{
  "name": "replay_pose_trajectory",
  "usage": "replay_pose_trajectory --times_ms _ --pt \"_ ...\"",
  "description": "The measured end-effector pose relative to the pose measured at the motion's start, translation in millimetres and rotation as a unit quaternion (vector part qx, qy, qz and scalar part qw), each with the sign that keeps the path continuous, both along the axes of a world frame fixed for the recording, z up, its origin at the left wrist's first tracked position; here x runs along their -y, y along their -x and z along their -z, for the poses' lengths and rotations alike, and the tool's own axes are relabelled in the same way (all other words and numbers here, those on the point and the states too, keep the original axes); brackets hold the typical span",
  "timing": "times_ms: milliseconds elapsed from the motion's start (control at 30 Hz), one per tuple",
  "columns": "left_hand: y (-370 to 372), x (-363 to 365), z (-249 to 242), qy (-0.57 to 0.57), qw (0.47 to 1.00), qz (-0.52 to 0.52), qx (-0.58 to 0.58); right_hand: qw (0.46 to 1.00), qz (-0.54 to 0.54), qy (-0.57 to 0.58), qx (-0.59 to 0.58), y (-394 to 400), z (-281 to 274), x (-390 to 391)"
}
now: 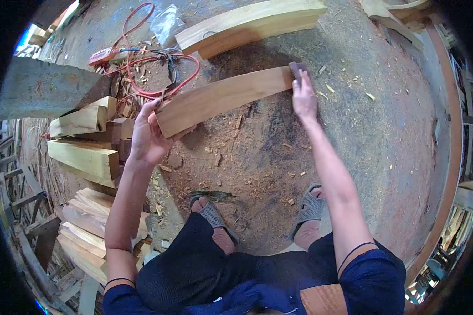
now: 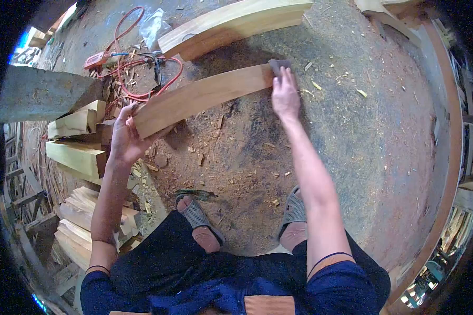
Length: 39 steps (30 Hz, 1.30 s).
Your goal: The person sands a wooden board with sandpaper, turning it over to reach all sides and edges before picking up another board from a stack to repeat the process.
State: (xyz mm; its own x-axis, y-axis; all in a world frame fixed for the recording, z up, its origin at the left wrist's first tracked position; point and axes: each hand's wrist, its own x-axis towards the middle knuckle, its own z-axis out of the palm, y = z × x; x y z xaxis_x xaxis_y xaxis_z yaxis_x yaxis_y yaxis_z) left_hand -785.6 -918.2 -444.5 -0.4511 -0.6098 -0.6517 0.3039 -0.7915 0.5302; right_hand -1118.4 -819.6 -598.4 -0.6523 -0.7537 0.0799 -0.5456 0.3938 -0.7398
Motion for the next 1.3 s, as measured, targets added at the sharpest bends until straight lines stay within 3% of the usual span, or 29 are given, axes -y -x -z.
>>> replay_pose_trajectory --times_ms 67,100,133,233,267,300,367,400,467,567,667,700,733,800,833,900,1033,1100,1167,1200,1300 --pt "4 -7 -4 0.002 1.000 -0.004 0.008 0.999 -0.036 0.038 0.012 -42 -18 8" --pt "6 -8 -5 0.005 1.000 -0.006 0.020 0.980 -0.086 0.099 -0.151 -78 -30 8" --pt "6 -7 -2 0.004 1.000 -0.002 0.022 0.965 -0.138 0.121 -0.185 -115 -50 6" --pt "-15 3 19 -0.050 0.999 -0.014 -0.003 0.928 -0.285 0.222 -0.084 -210 -102 -6" --pt "-20 5 20 -0.018 0.995 0.040 -0.091 0.915 -0.322 0.237 -0.062 -225 -109 -10" --pt "-24 6 21 0.013 0.980 0.093 -0.178 0.916 -0.320 0.235 -0.058 -219 -107 -11" --pt "-12 -6 6 -0.040 0.995 0.023 -0.093 0.911 -0.335 0.227 -0.079 -179 -98 -5" --pt "-7 -11 8 -0.007 0.999 0.018 -0.032 0.923 -0.287 0.186 -0.179 -155 -83 -4" --pt "-2 -14 14 0.034 0.999 0.007 0.022 0.943 -0.234 0.160 -0.173 -95 -53 -4" --pt "-3 -14 21 0.095 0.990 0.047 0.089 0.996 -0.082 0.025 -0.007 -28 -40 -6" --pt "-7 -12 20 0.279 0.946 0.094 0.139 0.999 -0.029 0.019 0.004 26 -50 1" --pt "-7 -10 18 0.276 0.946 0.097 0.142 0.998 -0.044 0.022 -0.046 39 -52 5" --pt "-8 -8 16 0.372 0.899 0.127 0.196 0.994 -0.053 0.026 -0.094 46 -51 7" --pt "-8 2 12 0.512 0.805 0.190 0.232 0.993 -0.097 0.026 -0.055 48 -32 19" --pt "-7 8 11 0.517 0.801 0.194 0.230 0.988 -0.148 0.025 -0.019 47 -23 25" --pt "-6 12 9 0.499 0.806 0.212 0.238 0.972 -0.168 0.090 -0.137 -3 -28 30" --pt "-4 15 1 0.498 0.794 0.241 0.251 0.919 -0.257 0.233 -0.188 -128 -99 23" --pt "-11 17 10 0.467 0.821 0.231 0.234 0.908 -0.291 0.273 -0.129 -170 -120 15" --pt "-13 18 8 0.413 0.864 0.215 0.191 0.897 -0.306 0.296 -0.117 -166 -116 19" --pt "-14 19 7 0.467 0.801 0.270 0.259 0.882 -0.324 0.325 -0.108 -162 -113 26" --pt "-11 18 7 0.490 0.780 0.259 0.289 0.906 -0.271 0.289 -0.148 -83 -90 40"
